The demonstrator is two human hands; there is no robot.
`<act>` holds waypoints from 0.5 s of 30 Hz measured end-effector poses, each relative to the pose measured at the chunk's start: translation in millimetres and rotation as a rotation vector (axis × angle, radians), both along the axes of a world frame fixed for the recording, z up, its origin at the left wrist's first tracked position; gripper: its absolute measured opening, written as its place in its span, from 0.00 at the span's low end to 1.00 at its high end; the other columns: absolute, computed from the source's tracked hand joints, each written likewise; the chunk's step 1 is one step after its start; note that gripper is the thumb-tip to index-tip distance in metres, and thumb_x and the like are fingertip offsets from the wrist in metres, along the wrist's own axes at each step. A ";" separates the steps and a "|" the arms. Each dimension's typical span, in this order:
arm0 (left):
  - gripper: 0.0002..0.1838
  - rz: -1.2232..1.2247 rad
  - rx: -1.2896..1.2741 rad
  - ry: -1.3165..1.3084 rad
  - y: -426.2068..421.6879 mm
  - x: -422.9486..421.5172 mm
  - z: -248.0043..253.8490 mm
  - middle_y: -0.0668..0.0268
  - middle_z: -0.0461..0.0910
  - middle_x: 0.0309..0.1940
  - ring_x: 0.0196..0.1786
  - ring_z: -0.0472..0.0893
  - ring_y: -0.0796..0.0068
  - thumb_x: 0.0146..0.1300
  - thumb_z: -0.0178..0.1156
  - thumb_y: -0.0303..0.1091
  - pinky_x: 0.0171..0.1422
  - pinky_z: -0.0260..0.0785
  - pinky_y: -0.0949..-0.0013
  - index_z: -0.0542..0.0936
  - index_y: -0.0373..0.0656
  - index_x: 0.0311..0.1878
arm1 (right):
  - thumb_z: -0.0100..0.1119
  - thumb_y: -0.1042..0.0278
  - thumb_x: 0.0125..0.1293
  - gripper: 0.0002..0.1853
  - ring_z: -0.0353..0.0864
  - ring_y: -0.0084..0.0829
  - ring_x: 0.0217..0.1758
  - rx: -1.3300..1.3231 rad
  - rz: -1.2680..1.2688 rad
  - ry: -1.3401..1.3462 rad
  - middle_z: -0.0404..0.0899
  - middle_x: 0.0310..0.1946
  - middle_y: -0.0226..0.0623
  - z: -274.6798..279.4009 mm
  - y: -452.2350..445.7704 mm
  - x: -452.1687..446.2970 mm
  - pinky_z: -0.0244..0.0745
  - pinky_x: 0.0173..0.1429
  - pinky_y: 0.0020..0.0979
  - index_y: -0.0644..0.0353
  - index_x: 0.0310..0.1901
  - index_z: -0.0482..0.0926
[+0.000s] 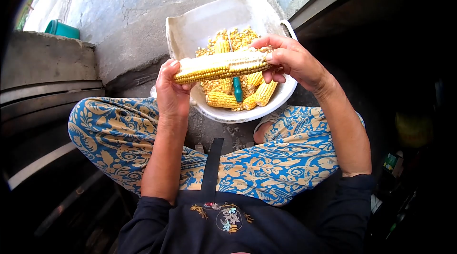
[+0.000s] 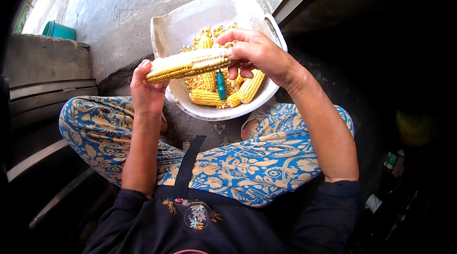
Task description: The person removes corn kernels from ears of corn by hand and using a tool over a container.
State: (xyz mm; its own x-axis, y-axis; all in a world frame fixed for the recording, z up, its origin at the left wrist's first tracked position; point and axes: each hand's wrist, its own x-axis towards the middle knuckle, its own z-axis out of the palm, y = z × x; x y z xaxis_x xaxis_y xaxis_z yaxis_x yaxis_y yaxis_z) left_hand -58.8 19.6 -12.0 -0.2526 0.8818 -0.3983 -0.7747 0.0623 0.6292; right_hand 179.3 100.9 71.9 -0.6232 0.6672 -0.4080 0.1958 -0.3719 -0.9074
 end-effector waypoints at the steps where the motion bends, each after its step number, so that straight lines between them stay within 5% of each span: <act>1: 0.04 -0.002 0.000 0.000 0.1 0.0 -0.6 0.69 0.76 0.23 0.15 0.66 0.82 0.58 0.56 0.32 0.25 0.63 0.76 0.72 0.46 0.31 | 0.47 0.68 0.61 0.18 0.77 0.17 0.25 -0.010 -0.005 0.004 0.77 0.30 0.36 -1.7 0.0 0.4 0.67 0.23 0.15 0.69 0.51 0.69; 15: 0.03 0.010 0.013 0.058 0.0 1.2 -4.6 0.70 0.76 0.24 0.16 0.66 0.83 0.59 0.55 0.31 0.25 0.62 0.77 0.71 0.47 0.32 | 0.44 0.67 0.61 0.15 0.71 0.14 0.20 0.065 -0.083 -0.067 0.75 0.26 0.30 -6.9 0.2 -4.7 0.62 0.21 0.14 0.65 0.45 0.72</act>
State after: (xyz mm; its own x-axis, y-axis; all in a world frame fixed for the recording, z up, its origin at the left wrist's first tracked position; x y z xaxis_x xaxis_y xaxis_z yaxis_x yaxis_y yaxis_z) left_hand -57.6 19.5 -16.6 -0.2838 0.8842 -0.3710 -0.7377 0.0459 0.6736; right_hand 174.6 101.1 65.0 -0.5372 0.7419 -0.4012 0.2275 -0.3306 -0.9159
